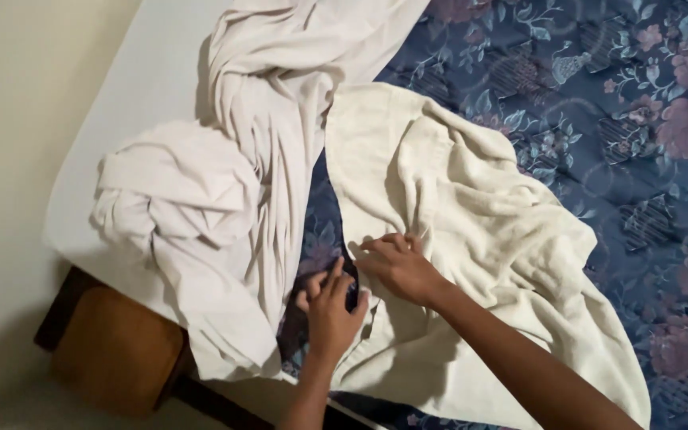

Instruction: The person gathers a crumpled white sheet on a bed, then folds a white towel into a compact rectangle. The person smooths the towel and places it on the bed next to the sheet.

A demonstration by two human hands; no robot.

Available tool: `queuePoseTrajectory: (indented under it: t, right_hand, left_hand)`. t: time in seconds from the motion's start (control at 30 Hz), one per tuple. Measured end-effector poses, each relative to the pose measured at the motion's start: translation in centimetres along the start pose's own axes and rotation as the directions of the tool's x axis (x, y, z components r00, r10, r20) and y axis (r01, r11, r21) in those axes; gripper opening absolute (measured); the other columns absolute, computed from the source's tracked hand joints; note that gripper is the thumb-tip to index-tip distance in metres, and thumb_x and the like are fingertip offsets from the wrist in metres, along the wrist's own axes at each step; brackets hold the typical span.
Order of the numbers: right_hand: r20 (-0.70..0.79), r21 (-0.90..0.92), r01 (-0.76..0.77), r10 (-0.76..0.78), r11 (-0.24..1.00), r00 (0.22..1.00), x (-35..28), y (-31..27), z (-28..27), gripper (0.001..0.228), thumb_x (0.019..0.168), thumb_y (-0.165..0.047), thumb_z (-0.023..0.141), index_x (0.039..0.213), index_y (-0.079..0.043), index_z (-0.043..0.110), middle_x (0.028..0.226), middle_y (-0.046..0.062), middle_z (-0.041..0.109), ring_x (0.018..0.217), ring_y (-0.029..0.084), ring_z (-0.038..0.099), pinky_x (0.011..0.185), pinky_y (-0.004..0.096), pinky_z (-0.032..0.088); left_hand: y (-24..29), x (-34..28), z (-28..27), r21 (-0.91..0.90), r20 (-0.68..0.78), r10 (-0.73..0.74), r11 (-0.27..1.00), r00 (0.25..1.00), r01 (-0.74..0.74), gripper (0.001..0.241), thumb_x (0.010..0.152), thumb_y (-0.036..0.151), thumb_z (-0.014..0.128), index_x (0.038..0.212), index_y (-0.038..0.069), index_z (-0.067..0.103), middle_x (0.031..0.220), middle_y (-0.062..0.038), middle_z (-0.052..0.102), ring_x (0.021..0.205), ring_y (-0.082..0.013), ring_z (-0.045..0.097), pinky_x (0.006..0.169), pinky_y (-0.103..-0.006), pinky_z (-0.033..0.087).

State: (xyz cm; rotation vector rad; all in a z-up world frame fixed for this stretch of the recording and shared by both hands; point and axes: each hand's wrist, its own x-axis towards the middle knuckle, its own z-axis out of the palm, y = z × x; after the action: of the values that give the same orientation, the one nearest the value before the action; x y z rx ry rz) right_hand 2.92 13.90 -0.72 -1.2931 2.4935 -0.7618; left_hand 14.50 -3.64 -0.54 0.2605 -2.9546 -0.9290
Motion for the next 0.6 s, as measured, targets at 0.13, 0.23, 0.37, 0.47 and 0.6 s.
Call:
queuePoseTrajectory:
  t: [0.13,0.23,0.37,0.47,0.6]
  right_hand:
    - [0.041,-0.015,0.062,-0.062,0.998,0.997,0.7,-0.9,1.5,0.046,0.078,-0.012,0.069,0.123,-0.019,0.075,0.138,0.006,0.055,0.125,0.031,0.045,0.098,0.053,0.033]
    - [0.127,-0.055,0.023,-0.016,0.998,0.992,0.9,-1.5,2.0,0.032,0.074,-0.013,0.073,0.104,-0.022,0.079,0.139,0.005,0.053,0.126,0.032,0.043,0.099,0.055,0.031]
    - [-0.016,0.010,-0.055,0.055,0.998,0.998,2.1,-2.7,2.0,0.023,0.076,-0.015,0.078,0.097,-0.020,0.080,0.132,0.005,0.057,0.123,0.032,0.046,0.100,0.053,0.031]
    - [-0.140,-0.010,-0.072,0.070,0.997,0.988,2.2,-3.7,2.3,0.026,0.079,-0.016,0.079,0.105,-0.020,0.079,0.129,0.003,0.059,0.121,0.030,0.048,0.100,0.050,0.032]
    - [-0.215,-0.050,-0.082,0.070,0.995,0.974,1.1,-4.0,2.3,0.035,0.084,-0.013,0.077,0.118,-0.017,0.074,0.130,0.004,0.059,0.118,0.028,0.051,0.098,0.047,0.033]
  left_hand:
    - [0.5,-4.2,1.9,0.045,-0.050,-0.047,0.998,0.998,0.049,0.036,0.073,0.030,0.086,0.097,0.009,0.069,0.144,-0.012,0.058,0.117,-0.0320,0.052,0.090,-0.0539,0.028]
    - [0.8,-5.2,2.2,0.049,-0.127,-0.107,0.992,0.986,0.114,0.032,0.073,0.027,0.083,0.095,0.010,0.069,0.144,-0.009,0.061,0.115,-0.0298,0.054,0.089,-0.0528,0.028]
    - [-1.2,-6.2,3.0,0.089,-0.292,-0.121,0.984,0.949,0.153,0.013,0.084,0.019,0.074,0.095,0.012,0.074,0.138,-0.006,0.067,0.112,-0.0273,0.055,0.092,-0.0517,0.029]
    - [-2.8,-6.6,2.8,0.040,-0.332,-0.232,0.965,0.914,0.259,0.008,0.089,0.018,0.073,0.088,0.011,0.075,0.137,-0.006,0.070,0.108,-0.0273,0.056,0.092,-0.0496,0.031]
    - [-4.1,-7.4,2.9,-0.016,-0.360,-0.293,0.951,0.886,0.308,0.013,0.091,0.018,0.070,0.099,0.010,0.077,0.137,-0.008,0.070,0.109,-0.0289,0.056,0.094,-0.0476,0.033]
